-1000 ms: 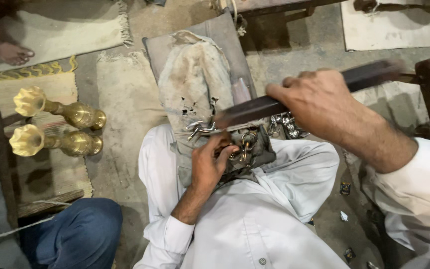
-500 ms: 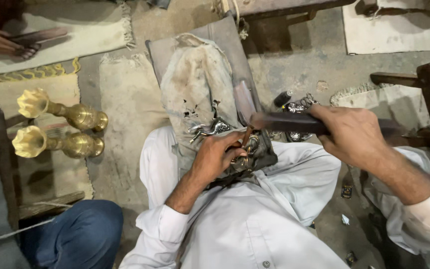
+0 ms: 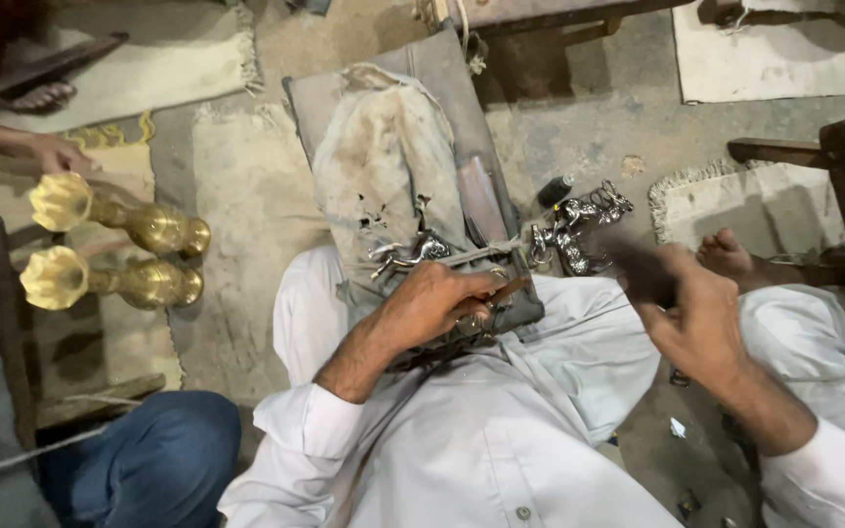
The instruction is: The person sits on the floor with a sandbag board on their lap and hammers a punch against small silver metal figurines to shape and decorate them. They reposition the figurines and the punch between strikes, and at times set finished pieces aside and pick up new ones.
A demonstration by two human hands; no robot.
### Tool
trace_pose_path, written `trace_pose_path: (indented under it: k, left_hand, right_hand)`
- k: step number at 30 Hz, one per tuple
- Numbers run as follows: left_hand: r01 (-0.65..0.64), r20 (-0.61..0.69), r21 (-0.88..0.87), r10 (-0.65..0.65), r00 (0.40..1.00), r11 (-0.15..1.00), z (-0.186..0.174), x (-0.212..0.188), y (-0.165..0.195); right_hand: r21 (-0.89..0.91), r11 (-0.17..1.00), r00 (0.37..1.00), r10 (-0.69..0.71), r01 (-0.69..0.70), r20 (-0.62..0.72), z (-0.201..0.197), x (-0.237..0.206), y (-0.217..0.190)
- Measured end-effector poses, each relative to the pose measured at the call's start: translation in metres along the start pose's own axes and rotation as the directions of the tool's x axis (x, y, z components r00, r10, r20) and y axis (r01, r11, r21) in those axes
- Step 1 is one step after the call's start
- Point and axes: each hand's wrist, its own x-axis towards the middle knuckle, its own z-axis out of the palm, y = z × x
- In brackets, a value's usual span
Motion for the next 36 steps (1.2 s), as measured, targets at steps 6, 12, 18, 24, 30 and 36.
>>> trace_pose_path:
  k: [6, 12, 18, 24, 30, 36]
  left_hand:
    - [0.024, -0.281, -0.098, -0.051, 0.958, 0.995, 0.011, -0.020, 0.002]
    - [0.233, -0.472, -0.320, -0.368, 0.801, 0.918, 0.040, -0.042, 0.005]
    - [0.215, -0.550, -0.241, -0.316, 0.773, 0.946, 0.053, -0.045, 0.001]
    - [0.218, -0.592, -0.245, -0.324, 0.738, 0.945, 0.061, -0.046, -0.002]
    - [0.180, -0.643, -0.196, -0.265, 0.718, 0.964, 0.068, -0.045, -0.002]
    - [0.155, -0.576, -0.100, -0.184, 0.796, 0.983, 0.061, -0.041, 0.003]
  right_hand:
    - [-0.439, 0.864, 0.942, -0.106, 0.246, 0.318, 0.005, 0.004, 0.007]
    - [-0.381, 0.910, 0.927, -0.011, 0.165, 0.375, 0.000, 0.032, -0.010]
    - [-0.126, 0.891, 0.898, -0.439, 0.436, 0.001, 0.004, 0.063, -0.052]
    - [-0.578, 0.590, 0.826, -0.422, 0.563, 0.373, 0.000, 0.091, -0.081]
    - [-0.286, 0.731, 0.779, -0.619, 0.619, 0.105, -0.009, 0.091, -0.083]
    - [-0.425, 0.711, 0.824, -0.428, 0.560, 0.371, -0.021, 0.092, -0.089]
